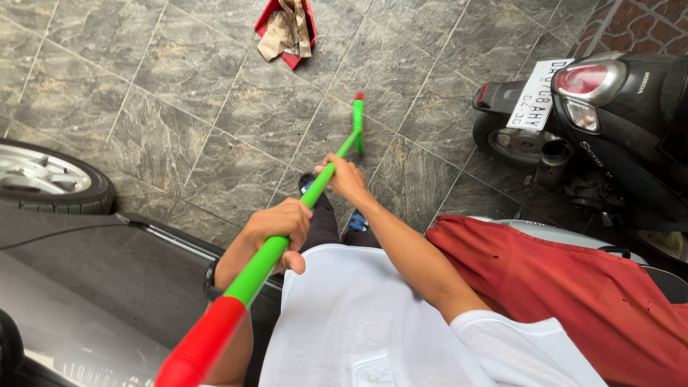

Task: The person sweeps a tiled floor using a broom, pushing debris toward a dustpan and then moving around parked vehicles.

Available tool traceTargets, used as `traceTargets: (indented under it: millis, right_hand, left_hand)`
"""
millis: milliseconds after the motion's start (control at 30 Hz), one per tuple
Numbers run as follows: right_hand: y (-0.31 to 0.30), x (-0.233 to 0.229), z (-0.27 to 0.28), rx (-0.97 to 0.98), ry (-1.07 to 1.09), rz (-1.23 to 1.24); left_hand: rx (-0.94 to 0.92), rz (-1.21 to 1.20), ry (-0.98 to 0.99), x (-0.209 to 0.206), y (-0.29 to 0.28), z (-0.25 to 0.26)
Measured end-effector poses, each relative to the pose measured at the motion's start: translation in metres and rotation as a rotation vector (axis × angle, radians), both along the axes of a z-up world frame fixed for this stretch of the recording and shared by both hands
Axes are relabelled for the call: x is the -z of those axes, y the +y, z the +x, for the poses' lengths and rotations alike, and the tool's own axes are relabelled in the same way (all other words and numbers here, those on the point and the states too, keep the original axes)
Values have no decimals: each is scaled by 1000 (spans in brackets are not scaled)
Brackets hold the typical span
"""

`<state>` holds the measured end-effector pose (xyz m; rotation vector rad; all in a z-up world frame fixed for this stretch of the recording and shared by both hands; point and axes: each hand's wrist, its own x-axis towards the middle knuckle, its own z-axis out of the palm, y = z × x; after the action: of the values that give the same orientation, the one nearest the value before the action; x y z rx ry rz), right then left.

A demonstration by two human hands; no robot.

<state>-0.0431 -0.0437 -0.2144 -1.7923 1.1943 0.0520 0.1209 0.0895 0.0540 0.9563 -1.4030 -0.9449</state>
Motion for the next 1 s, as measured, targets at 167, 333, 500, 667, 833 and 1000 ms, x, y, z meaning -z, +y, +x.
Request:
traceTargets:
  millis: [167,333,500,667,833,1000]
  right_hand:
    - [1,24,-99,39,239,-34]
    - [16,91,-175,-6,303,-90]
    - [40,93,-148,-37,217,-20]
    - [32,68,-76,-44,130,14]
    - [13,49,-33,-90,-35,-100]
    - [8,-8,-22,-147,51,-24]
  left_hand:
    - [-15,105,77,27,0,-51]
    - [-42,332,159,61,-4,-106]
    - [42,174,-50,58,2,-107]
    - [0,181,-94,24,3,-83]
    - [-50,281,-225,-6,-1,-84]
    - [-3,171,-187,-32,9,-61]
